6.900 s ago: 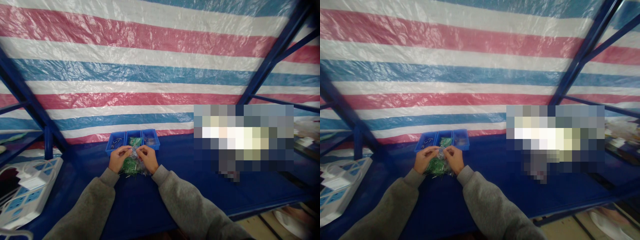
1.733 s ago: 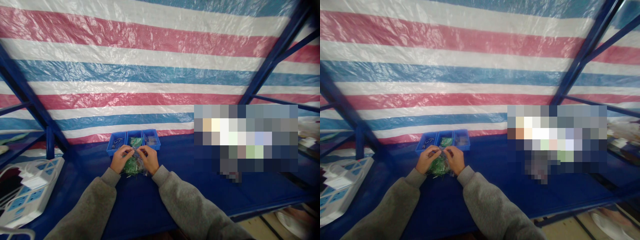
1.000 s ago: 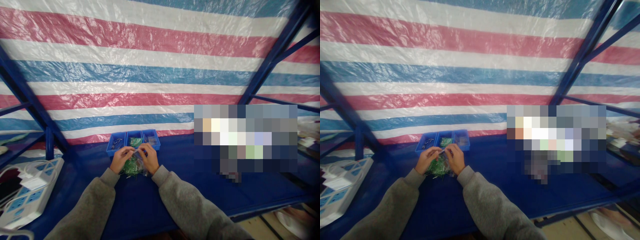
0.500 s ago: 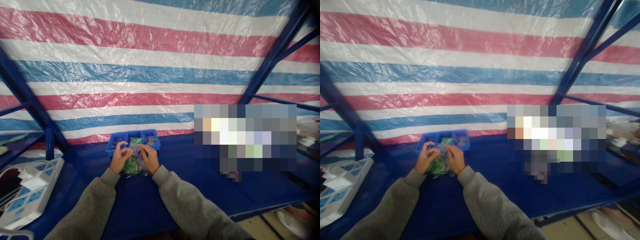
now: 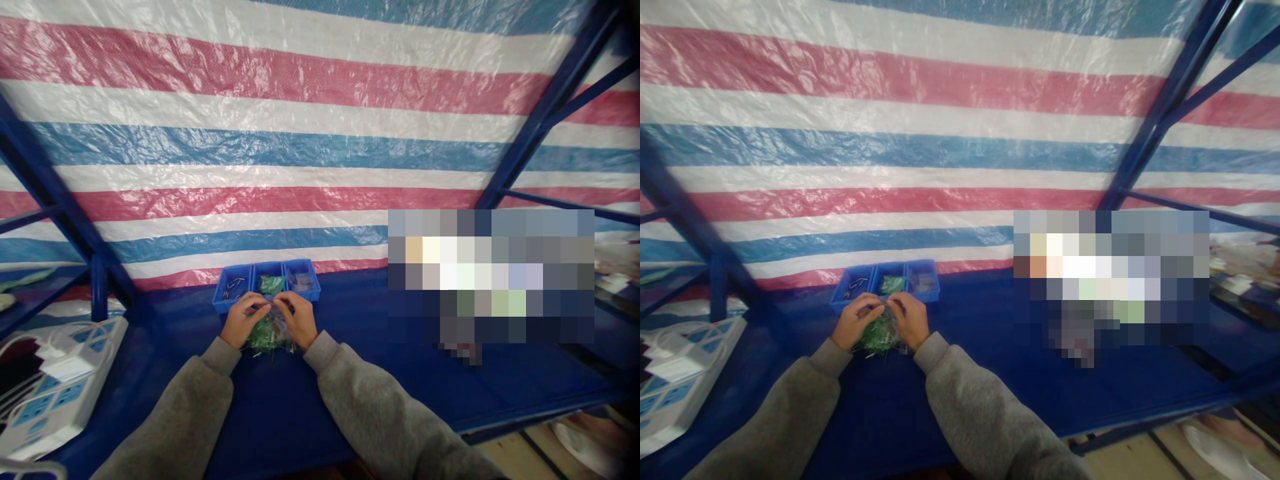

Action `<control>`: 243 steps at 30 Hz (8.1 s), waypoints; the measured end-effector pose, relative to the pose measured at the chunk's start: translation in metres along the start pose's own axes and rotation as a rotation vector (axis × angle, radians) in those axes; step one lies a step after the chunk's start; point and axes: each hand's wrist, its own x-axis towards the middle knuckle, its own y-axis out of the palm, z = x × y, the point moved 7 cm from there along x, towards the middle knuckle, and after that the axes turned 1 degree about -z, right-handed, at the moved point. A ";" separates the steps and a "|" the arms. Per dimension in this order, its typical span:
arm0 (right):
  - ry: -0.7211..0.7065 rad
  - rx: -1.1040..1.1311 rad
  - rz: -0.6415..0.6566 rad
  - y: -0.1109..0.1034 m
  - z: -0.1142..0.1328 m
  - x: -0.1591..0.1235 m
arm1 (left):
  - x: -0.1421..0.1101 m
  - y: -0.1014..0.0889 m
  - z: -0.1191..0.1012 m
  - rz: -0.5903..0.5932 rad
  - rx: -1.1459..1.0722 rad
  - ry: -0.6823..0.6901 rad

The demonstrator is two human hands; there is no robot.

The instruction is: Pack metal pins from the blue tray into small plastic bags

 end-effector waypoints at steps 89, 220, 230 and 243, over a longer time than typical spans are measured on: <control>0.073 0.022 0.014 -0.001 -0.006 -0.001 | -0.002 0.003 0.008 -0.041 -0.156 -0.154; 0.009 -0.043 0.157 0.002 0.005 0.000 | -0.007 -0.007 -0.010 -0.095 0.261 0.109; -0.038 -0.035 0.070 -0.005 0.010 0.000 | -0.007 -0.007 0.005 -0.092 0.110 -0.024; -0.233 -0.093 0.040 -0.003 0.016 -0.003 | -0.008 0.010 0.001 0.076 -0.357 -0.169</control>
